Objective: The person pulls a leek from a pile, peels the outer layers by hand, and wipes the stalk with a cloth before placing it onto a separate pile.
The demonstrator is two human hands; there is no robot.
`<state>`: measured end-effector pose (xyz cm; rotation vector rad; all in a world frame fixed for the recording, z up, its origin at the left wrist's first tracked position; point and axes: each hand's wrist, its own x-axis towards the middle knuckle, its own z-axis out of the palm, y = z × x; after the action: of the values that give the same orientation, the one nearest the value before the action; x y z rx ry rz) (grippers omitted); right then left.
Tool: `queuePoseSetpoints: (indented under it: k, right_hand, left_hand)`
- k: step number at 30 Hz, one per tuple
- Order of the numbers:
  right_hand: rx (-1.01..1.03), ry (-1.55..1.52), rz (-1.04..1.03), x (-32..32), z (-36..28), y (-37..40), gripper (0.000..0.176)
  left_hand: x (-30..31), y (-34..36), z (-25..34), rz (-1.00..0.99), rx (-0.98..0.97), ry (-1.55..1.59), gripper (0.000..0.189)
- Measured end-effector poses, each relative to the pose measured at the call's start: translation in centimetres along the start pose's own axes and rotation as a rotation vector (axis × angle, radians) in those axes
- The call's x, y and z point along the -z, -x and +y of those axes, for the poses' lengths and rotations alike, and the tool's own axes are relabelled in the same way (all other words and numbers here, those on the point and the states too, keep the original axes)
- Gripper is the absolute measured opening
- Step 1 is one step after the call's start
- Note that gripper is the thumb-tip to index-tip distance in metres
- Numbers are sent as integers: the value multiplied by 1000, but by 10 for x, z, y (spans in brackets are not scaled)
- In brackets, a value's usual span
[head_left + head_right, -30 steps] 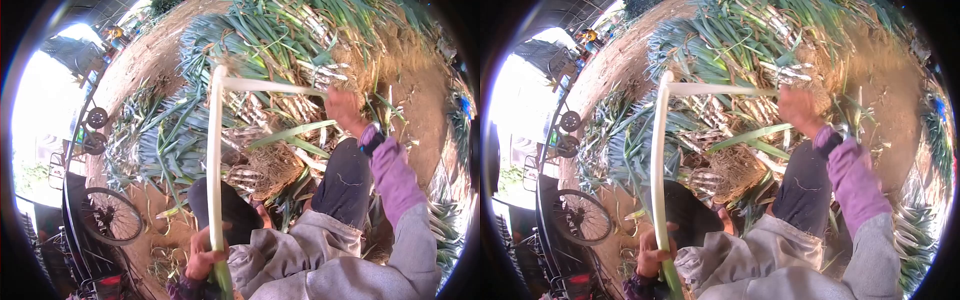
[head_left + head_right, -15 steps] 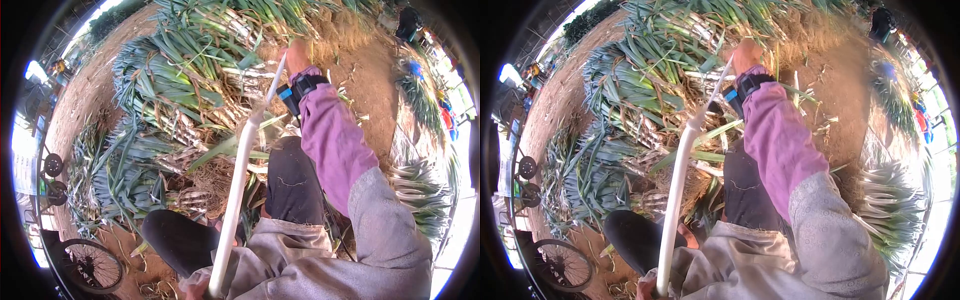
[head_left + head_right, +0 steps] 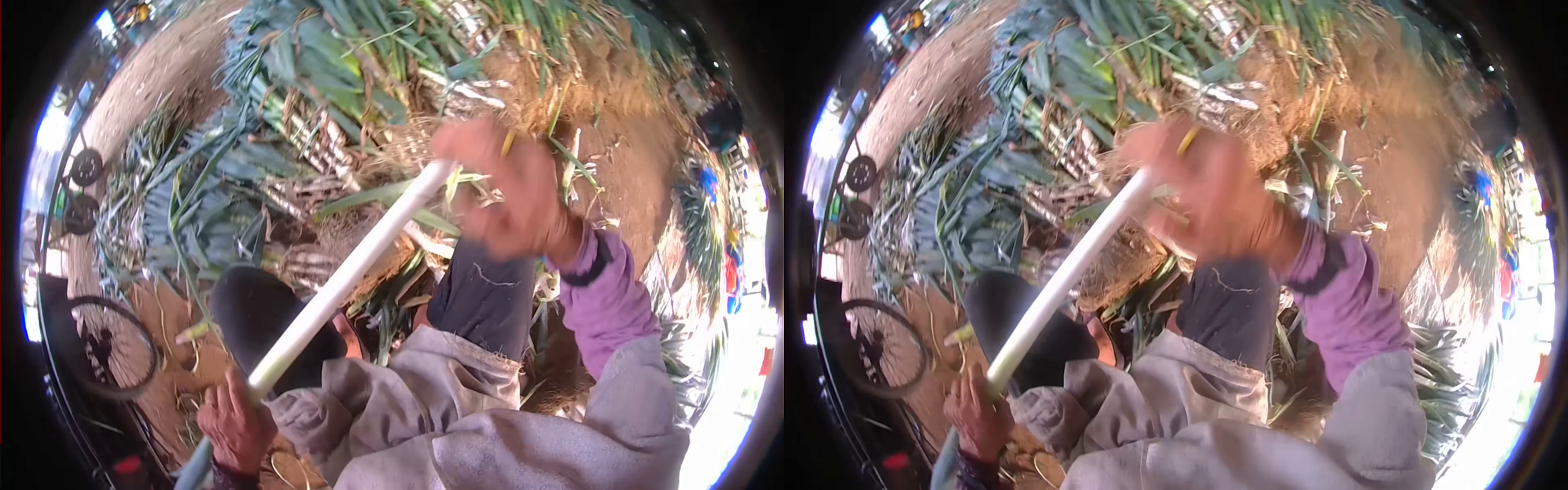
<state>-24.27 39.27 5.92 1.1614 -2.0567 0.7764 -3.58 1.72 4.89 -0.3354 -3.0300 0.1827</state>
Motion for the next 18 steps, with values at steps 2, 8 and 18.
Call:
queuePoseSetpoints:
  k: [2,8,18]
  right_hand:
    - [172,-72,-153,-21,-25,-1,50]
    - [137,345,-445,-19,4,28,55]
    - [-70,283,-556,-8,-6,61,23]
  left_hand:
    - [0,1,-5,70,-31,-150,57]
    - [-1,9,-19,338,-52,-495,30]
    - [-25,-1,-38,583,181,-435,32]
